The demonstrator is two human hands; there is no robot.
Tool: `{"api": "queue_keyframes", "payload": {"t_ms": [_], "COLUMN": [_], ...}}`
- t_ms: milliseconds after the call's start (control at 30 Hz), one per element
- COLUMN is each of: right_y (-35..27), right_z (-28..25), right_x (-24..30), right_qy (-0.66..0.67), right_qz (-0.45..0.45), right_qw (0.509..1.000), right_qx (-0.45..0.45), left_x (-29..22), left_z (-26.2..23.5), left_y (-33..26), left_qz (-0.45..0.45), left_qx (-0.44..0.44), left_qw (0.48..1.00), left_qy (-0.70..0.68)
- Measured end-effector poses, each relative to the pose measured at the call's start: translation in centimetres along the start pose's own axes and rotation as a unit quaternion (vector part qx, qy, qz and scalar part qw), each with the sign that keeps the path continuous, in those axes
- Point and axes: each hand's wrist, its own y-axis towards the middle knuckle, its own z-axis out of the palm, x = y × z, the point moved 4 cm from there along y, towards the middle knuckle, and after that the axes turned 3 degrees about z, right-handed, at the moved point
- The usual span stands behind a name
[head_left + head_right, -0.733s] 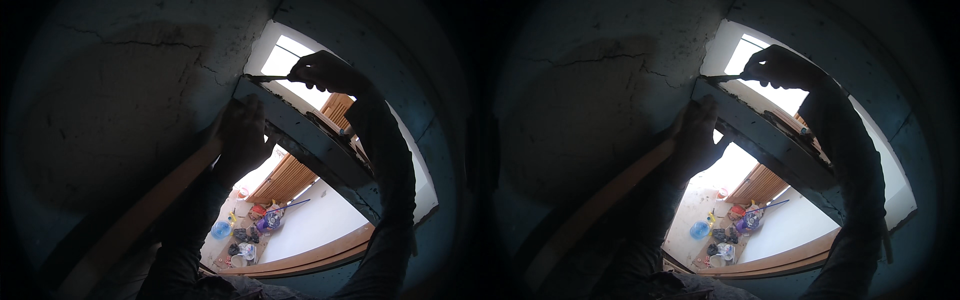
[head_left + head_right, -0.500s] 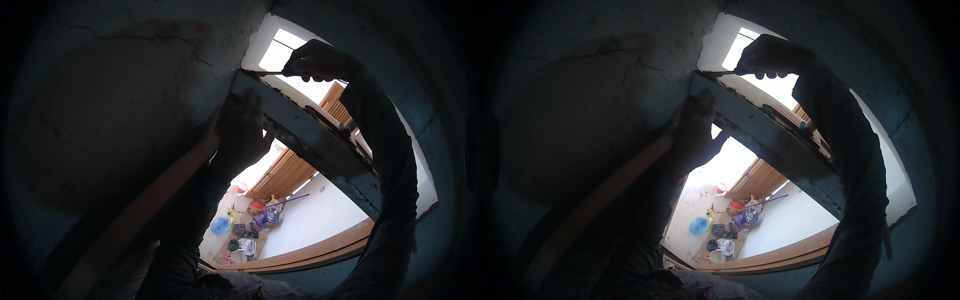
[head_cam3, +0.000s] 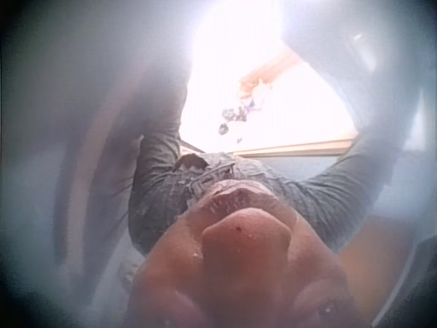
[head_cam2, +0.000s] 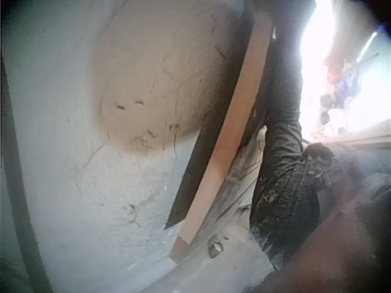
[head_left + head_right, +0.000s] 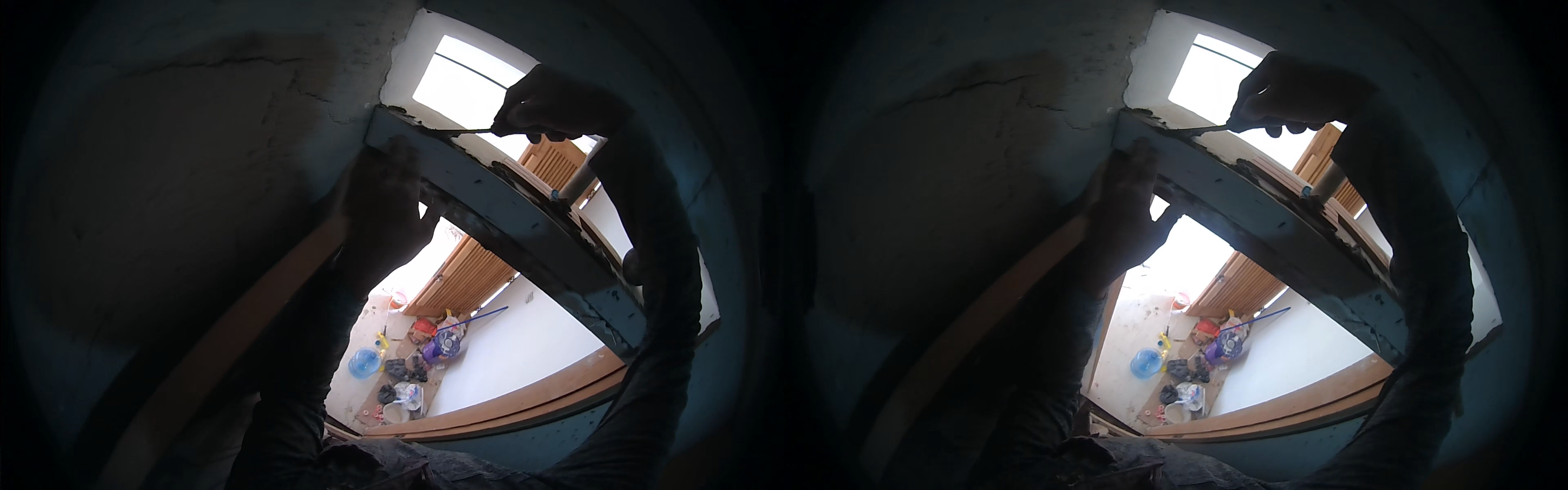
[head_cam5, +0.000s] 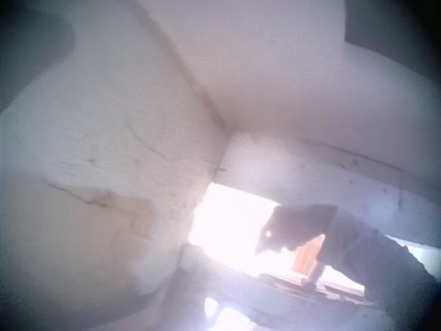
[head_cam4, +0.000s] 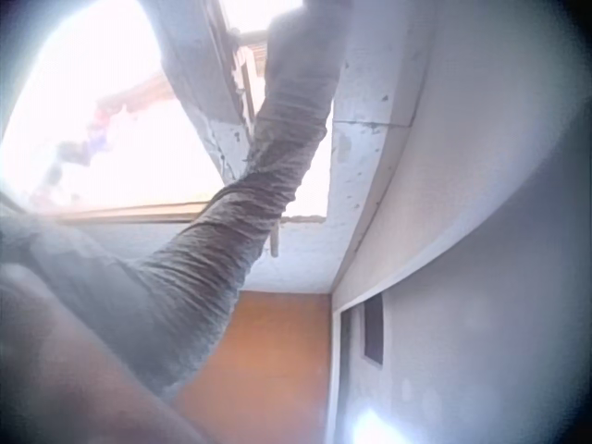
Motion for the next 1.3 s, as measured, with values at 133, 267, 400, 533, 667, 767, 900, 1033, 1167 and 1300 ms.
{"api": "queue_keyframes", "payload": {"t_ms": [133, 267, 400, 533, 667, 767, 900, 1033, 1167, 1300], "right_y": [-0.1, -0.1, -3.6, -5.0, -6.7, -7.8, -8.5, -9.3, -11.2, -16.7], "right_z": [-0.1, 1.2, 0.1, 0.3, -0.2, -0.4, -0.3, -0.3, -0.2, 0.3], "right_x": [-1.2, -8.8, -3.6, -4.1, -2.9, -3.2, -3.4, -4.7, -7.5, -8.7], "right_qy": [-0.009, -0.028, 0.018, 0.002, 0.010, 0.027, 0.042, 0.015, 0.009, 0.098], "right_qz": [-0.057, -0.166, -0.040, -0.056, 0.031, 0.063, 0.069, 0.044, -0.018, 0.092], "right_qw": [0.998, 0.985, 0.999, 0.998, 0.999, 0.998, 0.996, 0.999, 1.000, 0.989], "right_qx": [0.016, 0.024, 0.021, -0.001, -0.010, 0.012, 0.024, 0.007, 0.005, -0.064], "left_x": [0.4, -1.1, -0.1, -0.5, -0.1, -0.3, -0.1, -0.3, 0.1, -1.2], "left_z": [-1.1, 0.0, -0.6, -0.4, -0.4, -0.1, 0.2, 0.1, 0.0, 1.6], "left_y": [0.5, 0.5, 0.5, 0.6, 0.4, 0.5, 0.6, 0.6, 0.4, 0.8], "left_qz": [-0.024, -0.043, -0.057, -0.048, -0.016, -0.012, -0.020, -0.019, -0.030, -0.041], "left_qx": [0.034, 0.078, 0.074, 0.079, 0.020, 0.022, 0.034, 0.038, 0.048, 0.064], "left_qw": [0.999, 0.995, 0.995, 0.995, 0.999, 0.999, 0.999, 0.999, 0.998, 0.997], "left_qy": [0.021, 0.038, 0.040, 0.050, 0.025, 0.023, 0.020, 0.034, 0.030, -0.017]}}
